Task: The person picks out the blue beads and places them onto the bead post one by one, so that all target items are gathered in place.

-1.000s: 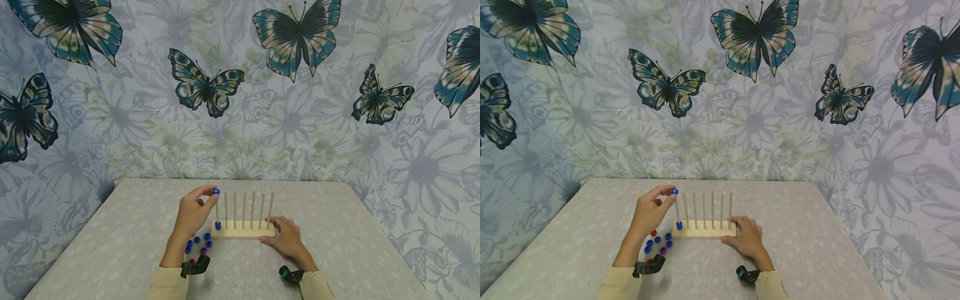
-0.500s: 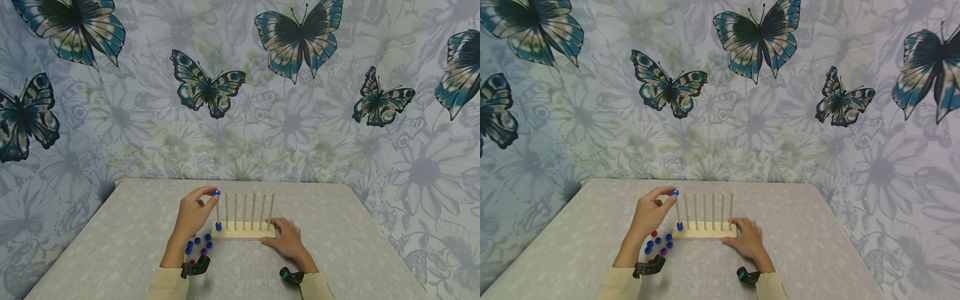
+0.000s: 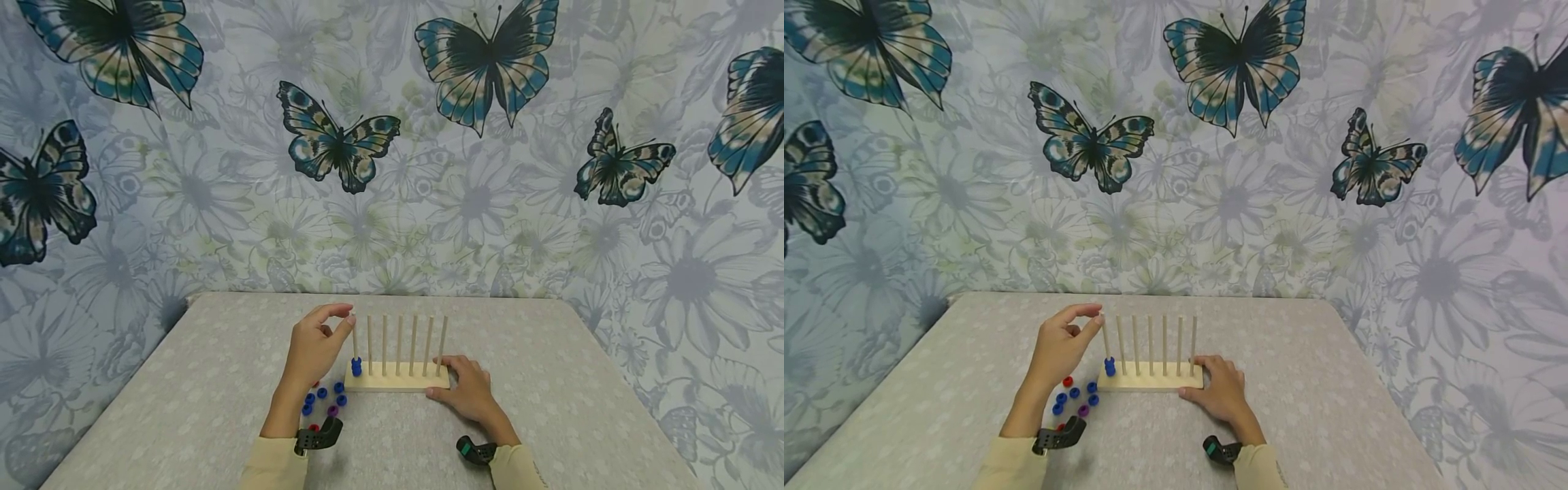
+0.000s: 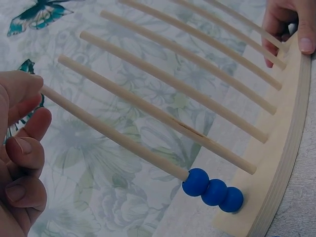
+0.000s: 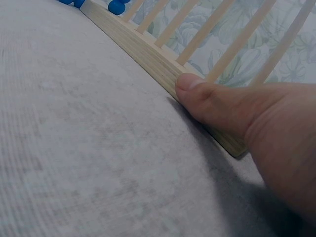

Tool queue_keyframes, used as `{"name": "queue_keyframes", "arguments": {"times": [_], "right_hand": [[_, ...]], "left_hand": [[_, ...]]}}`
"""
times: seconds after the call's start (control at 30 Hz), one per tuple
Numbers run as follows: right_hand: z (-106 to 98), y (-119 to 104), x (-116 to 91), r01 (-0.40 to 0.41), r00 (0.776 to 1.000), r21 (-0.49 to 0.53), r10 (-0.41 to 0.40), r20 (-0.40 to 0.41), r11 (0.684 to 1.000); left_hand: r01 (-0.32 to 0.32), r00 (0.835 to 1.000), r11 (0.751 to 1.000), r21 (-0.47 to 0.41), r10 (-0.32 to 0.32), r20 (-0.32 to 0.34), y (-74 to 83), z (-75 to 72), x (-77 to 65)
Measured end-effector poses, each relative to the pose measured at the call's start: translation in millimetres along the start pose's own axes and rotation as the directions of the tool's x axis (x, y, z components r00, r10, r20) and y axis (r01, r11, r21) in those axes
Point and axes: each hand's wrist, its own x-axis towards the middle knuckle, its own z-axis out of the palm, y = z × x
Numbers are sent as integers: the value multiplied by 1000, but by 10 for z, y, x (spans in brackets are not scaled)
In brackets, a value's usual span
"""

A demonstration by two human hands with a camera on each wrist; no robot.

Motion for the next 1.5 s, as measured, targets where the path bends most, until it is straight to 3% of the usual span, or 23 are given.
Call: {"name": "queue_keyframes", "arguments": {"times": [0.27, 0.57, 0.8, 1.03, 1.3, 1.5], "right_hand": [[2, 0, -18, 1, 1000, -10, -1, 3, 1000], [-33, 50, -17, -21, 1000, -7, 21, 0, 1000], [-57, 59, 18, 5, 1000, -16, -5, -14, 1000], [-54, 49, 6, 3, 1000, -11, -4, -17, 1000], [-6, 8, 5, 7, 1000, 8, -7, -2, 1000], [10, 1, 0, -3, 1000, -4, 3, 2, 1000]], "left_hand": [[-22, 999, 999, -44, 20, -42, 64, -60, -9], [-95, 991, 992, -85, 85, -105, 184, -196, 37], [-97, 987, 990, -101, 83, -139, 218, -300, 49], [-69, 990, 997, -37, 64, -122, 183, -358, 18], [-73, 993, 995, 71, 79, -88, 112, -548, -60], [-11, 999, 992, 128, 18, -50, -2, -656, -184]]}}
